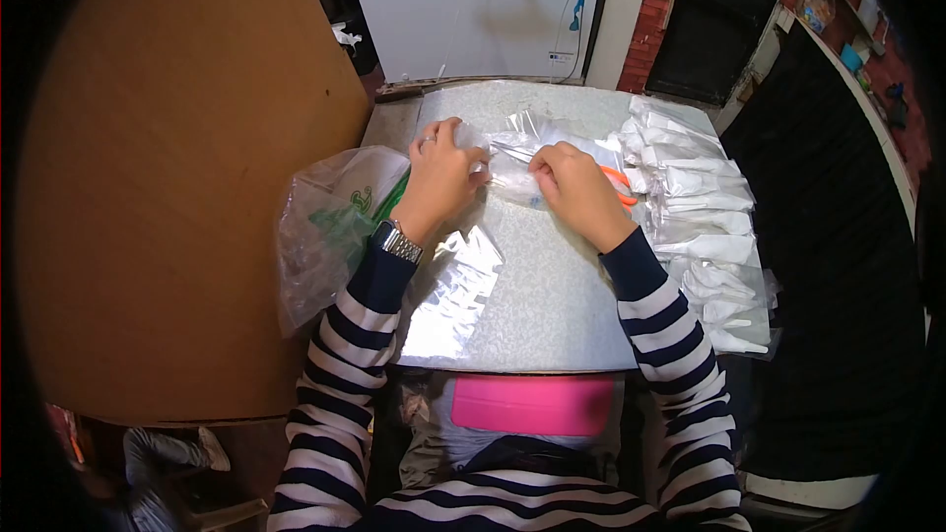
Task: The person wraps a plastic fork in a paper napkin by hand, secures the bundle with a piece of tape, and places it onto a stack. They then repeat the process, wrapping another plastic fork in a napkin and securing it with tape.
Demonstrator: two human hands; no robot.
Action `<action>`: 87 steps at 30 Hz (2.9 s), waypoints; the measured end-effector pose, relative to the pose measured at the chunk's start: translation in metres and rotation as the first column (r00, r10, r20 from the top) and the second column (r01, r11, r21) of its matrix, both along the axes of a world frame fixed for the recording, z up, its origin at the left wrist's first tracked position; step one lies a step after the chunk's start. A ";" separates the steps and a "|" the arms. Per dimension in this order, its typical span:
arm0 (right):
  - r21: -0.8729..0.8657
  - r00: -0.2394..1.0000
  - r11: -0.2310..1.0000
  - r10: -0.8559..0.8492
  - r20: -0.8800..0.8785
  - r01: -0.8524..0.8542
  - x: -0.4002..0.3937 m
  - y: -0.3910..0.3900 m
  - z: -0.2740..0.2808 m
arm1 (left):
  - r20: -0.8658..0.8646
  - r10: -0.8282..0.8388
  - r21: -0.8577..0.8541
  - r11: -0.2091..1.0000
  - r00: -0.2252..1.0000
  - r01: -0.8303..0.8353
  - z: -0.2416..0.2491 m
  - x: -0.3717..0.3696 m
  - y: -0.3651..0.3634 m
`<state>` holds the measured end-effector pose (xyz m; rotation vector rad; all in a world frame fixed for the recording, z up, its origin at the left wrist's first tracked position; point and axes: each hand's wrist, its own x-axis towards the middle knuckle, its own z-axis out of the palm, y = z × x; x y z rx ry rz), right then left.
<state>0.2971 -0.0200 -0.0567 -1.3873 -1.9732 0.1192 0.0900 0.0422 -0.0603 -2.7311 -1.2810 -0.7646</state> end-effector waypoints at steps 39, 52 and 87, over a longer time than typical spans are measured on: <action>0.043 0.990 0.991 -0.132 0.048 0.130 -0.024 0.001 -0.019 | -0.028 0.123 0.004 0.992 0.992 -0.123 0.005 -0.008 0.000; -0.019 0.975 0.975 -0.223 -0.018 0.223 -0.018 0.004 -0.018 | 0.069 0.221 0.019 0.975 0.973 -0.223 0.007 -0.011 0.000; 0.004 0.934 0.990 -0.131 -0.334 0.140 -0.014 0.006 -0.003 | 0.681 0.162 -0.335 0.936 0.714 0.106 0.022 0.001 0.009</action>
